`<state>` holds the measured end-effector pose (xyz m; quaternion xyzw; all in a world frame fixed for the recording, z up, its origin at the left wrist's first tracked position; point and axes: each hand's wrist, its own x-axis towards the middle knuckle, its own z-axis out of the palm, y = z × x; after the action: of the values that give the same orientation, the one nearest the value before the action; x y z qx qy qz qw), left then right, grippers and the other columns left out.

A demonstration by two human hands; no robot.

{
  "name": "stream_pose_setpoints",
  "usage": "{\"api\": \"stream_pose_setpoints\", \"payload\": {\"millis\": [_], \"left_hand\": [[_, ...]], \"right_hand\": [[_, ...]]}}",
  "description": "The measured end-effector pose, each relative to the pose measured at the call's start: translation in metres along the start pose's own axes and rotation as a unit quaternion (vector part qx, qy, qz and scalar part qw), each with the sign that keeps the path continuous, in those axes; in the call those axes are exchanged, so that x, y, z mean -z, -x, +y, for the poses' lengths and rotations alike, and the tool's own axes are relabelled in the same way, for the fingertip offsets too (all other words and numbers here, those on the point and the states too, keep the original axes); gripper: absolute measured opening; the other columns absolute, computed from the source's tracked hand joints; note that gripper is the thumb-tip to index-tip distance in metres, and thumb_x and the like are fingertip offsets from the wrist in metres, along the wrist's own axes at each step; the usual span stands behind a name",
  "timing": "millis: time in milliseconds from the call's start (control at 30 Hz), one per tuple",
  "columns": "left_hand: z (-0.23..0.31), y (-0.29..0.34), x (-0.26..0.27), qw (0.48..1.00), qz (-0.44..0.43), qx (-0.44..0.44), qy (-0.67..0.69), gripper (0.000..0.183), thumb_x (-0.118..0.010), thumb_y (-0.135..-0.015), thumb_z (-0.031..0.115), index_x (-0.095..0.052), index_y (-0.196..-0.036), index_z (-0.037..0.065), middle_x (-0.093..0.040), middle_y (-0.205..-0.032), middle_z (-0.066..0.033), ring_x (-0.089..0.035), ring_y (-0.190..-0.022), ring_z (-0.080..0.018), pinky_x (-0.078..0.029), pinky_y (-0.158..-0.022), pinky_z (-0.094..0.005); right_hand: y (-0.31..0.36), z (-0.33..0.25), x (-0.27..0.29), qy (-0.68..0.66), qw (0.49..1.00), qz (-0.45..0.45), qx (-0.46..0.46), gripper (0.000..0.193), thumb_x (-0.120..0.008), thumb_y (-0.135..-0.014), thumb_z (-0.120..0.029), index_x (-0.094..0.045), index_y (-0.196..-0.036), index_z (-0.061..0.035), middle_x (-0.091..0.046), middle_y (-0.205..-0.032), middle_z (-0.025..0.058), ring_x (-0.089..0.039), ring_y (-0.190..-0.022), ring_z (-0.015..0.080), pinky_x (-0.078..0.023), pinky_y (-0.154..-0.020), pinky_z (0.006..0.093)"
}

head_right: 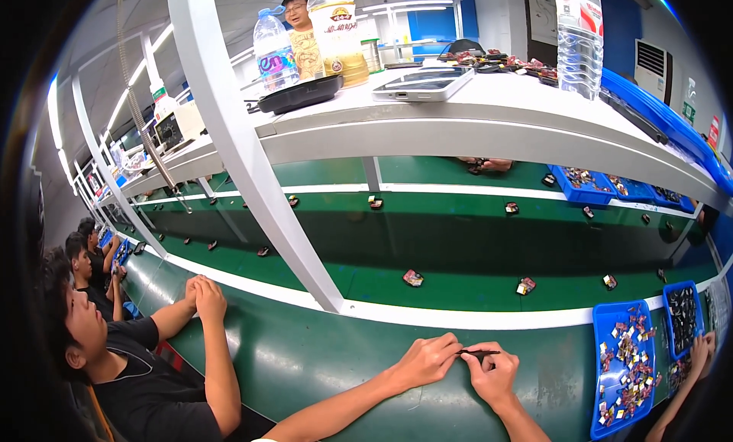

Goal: The person is manually assembling small electrical or mechanical components at a factory workbench, using a small tool for precision work.

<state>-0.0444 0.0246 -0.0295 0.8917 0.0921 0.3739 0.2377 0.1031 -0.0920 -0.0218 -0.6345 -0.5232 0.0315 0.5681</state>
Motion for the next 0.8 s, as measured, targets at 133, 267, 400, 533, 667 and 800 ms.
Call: {"api": "stream_pose_setpoints", "payload": {"millis": [133,267,400,533,667,800], "left_hand": [[0.001,0.002,0.0,1.0,0.008,0.002,-0.006,0.018,-0.067,-0.083,-0.005,-0.068,-0.101,0.0,-0.063,-0.092,-0.0105,-0.068,-0.072,-0.0309,-0.055,-0.058,-0.041],[0.003,0.003,0.001,1.0,0.007,0.0,-0.025,0.021,-0.066,-0.083,-0.006,-0.068,-0.103,0.0,-0.063,-0.091,-0.0107,-0.068,-0.072,-0.0312,-0.054,-0.058,-0.0409],[0.003,0.001,0.002,0.995,0.069,0.055,-0.051,0.015,-0.068,-0.084,-0.005,-0.071,-0.096,0.002,-0.065,-0.082,-0.0102,-0.068,-0.071,-0.0309,-0.054,-0.058,-0.0406],[0.007,-0.012,0.006,0.979,0.163,0.118,-0.026,0.008,-0.074,-0.09,0.006,-0.074,-0.082,0.002,-0.071,-0.074,-0.0122,-0.067,-0.061,-0.0301,-0.053,-0.055,-0.0377],[-0.005,-0.005,0.002,0.964,0.14,0.225,0.004,0.019,-0.073,-0.096,0.014,-0.073,-0.082,0.001,-0.067,-0.065,-0.0103,-0.063,-0.051,-0.0234,-0.048,-0.05,-0.0322],[-0.012,-0.004,0.004,0.92,0.135,0.334,0.156,0.016,-0.069,-0.098,0.012,-0.073,-0.091,-0.002,-0.068,-0.067,-0.006,-0.059,-0.053,-0.0081,-0.046,-0.05,-0.027]], "right_hand": [[0.0,-0.009,0.002,0.012,1.0,-0.006,-0.012,0.028,-0.085,-0.075,0.002,-0.06,-0.062,0.0027,-0.078,-0.087,0.0085,-0.05,-0.045,0.0103,-0.036,-0.044,0.0271],[0.003,-0.007,0.003,0.003,1.0,0.012,-0.024,0.037,-0.084,-0.076,0.003,-0.052,-0.057,0.0009,-0.078,-0.089,0.0111,-0.06,-0.052,0.0125,-0.04,-0.046,0.0264],[0.0,-0.005,0.006,-0.019,0.995,0.06,-0.081,0.049,-0.084,-0.077,0.005,-0.042,-0.051,-0.0008,-0.077,-0.089,0.013,-0.069,-0.062,0.0162,-0.047,-0.052,0.0277],[-0.008,0.004,0.009,-0.005,0.992,0.078,-0.095,0.029,-0.084,-0.079,0.0,-0.059,-0.064,-0.0007,-0.073,-0.079,0.0074,-0.049,-0.048,0.008,-0.033,-0.047,0.0267],[-0.007,0.004,0.004,-0.03,0.993,0.077,-0.09,0.014,-0.084,-0.08,-0.001,-0.074,-0.089,-0.0018,-0.045,-0.052,-0.0039,-0.036,-0.044,0.0028,-0.027,-0.045,0.0236],[-0.007,-0.002,0.004,-0.025,0.994,0.069,-0.079,0.015,-0.085,-0.08,-0.003,-0.074,-0.089,-0.002,-0.046,-0.052,-0.0036,-0.036,-0.044,0.0029,-0.028,-0.045,0.0236]]}}
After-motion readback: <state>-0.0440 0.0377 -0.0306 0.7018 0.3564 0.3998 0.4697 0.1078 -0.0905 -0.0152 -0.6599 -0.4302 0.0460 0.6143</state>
